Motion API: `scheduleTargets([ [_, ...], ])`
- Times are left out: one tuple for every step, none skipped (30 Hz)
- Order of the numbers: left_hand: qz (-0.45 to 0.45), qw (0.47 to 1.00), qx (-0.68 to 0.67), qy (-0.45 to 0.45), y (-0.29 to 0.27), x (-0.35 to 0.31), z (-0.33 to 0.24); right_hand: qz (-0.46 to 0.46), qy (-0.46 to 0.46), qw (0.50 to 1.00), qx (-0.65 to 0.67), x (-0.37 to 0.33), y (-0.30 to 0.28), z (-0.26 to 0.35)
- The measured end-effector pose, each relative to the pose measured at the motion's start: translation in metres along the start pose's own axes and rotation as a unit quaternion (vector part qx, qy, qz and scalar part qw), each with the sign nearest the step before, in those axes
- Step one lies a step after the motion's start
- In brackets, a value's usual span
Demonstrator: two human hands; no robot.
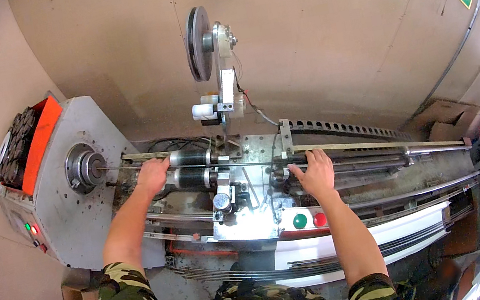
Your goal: The person repeatedly loads long metal tubes into a tube-cutting or bending machine, secures them, and operates the machine to process each tube. After each cycle, the person removes the processed tube and repeats the procedure with a new tube from a nearby stack.
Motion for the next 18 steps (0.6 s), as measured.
scheduleTargets([
  [0.000, 1.000, 0.000, 0.002, 0.0001, -0.0001, 0.0007, -0.002, 0.001, 1.000, 0.003, -0.0001, -0.0004, 0.0012],
  [-0.007, 1.000, -0.006, 0.002, 0.0006, -0.0005, 0.0020, -0.001, 0.000, 1.000, 0.006, 0.0004, -0.0006, 0.0025],
  [-0.014, 1.000, -0.014, 0.003, 0.0016, -0.0012, 0.0018, 0.002, -0.001, 1.000, 0.007, 0.0005, -0.0015, 0.0027],
  [-0.021, 1.000, -0.022, 0.003, 0.0019, -0.0019, 0.0022, 0.004, -0.002, 1.000, 0.008, 0.0009, -0.0022, 0.0033],
  [-0.014, 1.000, -0.023, -0.001, 0.0033, -0.0022, 0.0039, 0.005, -0.002, 1.000, 0.005, 0.0016, -0.0029, 0.0044],
  [-0.005, 1.000, -0.024, -0.002, 0.0030, -0.0012, 0.0027, 0.008, 0.001, 1.000, 0.003, 0.0010, -0.0031, 0.0038],
  [0.004, 1.000, -0.024, -0.004, 0.0027, -0.0007, 0.0015, 0.010, 0.003, 1.000, 0.000, 0.0005, -0.0025, 0.0030],
  [0.003, 1.000, -0.016, -0.006, 0.0013, -0.0005, -0.0003, 0.009, 0.003, 1.000, 0.000, 0.0001, -0.0017, 0.0017],
  [0.000, 1.000, -0.009, -0.008, -0.0002, -0.0009, -0.0018, 0.008, 0.003, 1.000, 0.000, -0.0008, -0.0013, 0.0007],
  [-0.002, 1.000, -0.002, -0.010, -0.0007, -0.0011, -0.0024, 0.007, 0.002, 1.000, -0.001, -0.0017, -0.0009, -0.0002],
  [0.002, 1.000, 0.000, -0.008, 0.0004, -0.0010, -0.0024, 0.004, 0.001, 1.000, -0.002, -0.0022, 0.0004, -0.0014],
  [0.006, 1.000, 0.002, -0.007, 0.0008, -0.0007, -0.0020, 0.001, 0.000, 1.000, -0.003, -0.0020, 0.0017, -0.0020],
  [0.010, 1.000, 0.004, -0.005, 0.0014, -0.0005, -0.0017, -0.002, -0.001, 1.000, -0.003, -0.0020, 0.0028, -0.0021],
  [0.016, 1.000, -0.003, -0.007, 0.0030, -0.0003, -0.0004, -0.003, -0.002, 1.000, -0.003, -0.0026, 0.0037, -0.0016],
  [0.021, 1.000, -0.011, -0.008, 0.0058, 0.0006, 0.0004, -0.004, -0.004, 1.000, -0.004, -0.0022, 0.0030, -0.0013],
  [0.027, 0.999, -0.019, -0.010, 0.0079, 0.0012, 0.0015, -0.005, -0.005, 1.000, -0.006, -0.0017, 0.0025, -0.0009],
  [0.019, 1.000, -0.021, -0.008, 0.0080, 0.0010, 0.0026, -0.005, -0.005, 1.000, -0.001, -0.0008, 0.0033, -0.0009],
  [0.011, 1.000, -0.026, -0.005, 0.0088, 0.0013, 0.0018, -0.004, -0.004, 1.000, 0.001, -0.0006, 0.0040, -0.0024],
])
Point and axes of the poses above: each hand's wrist, its own x-axis towards the middle knuckle, its own y-axis out of the palm, z = x × y, the point moved 6 cm from there along x, towards the middle knuckle, and after that the axes turned 15 degrees about -y, right-handed, at the moved point
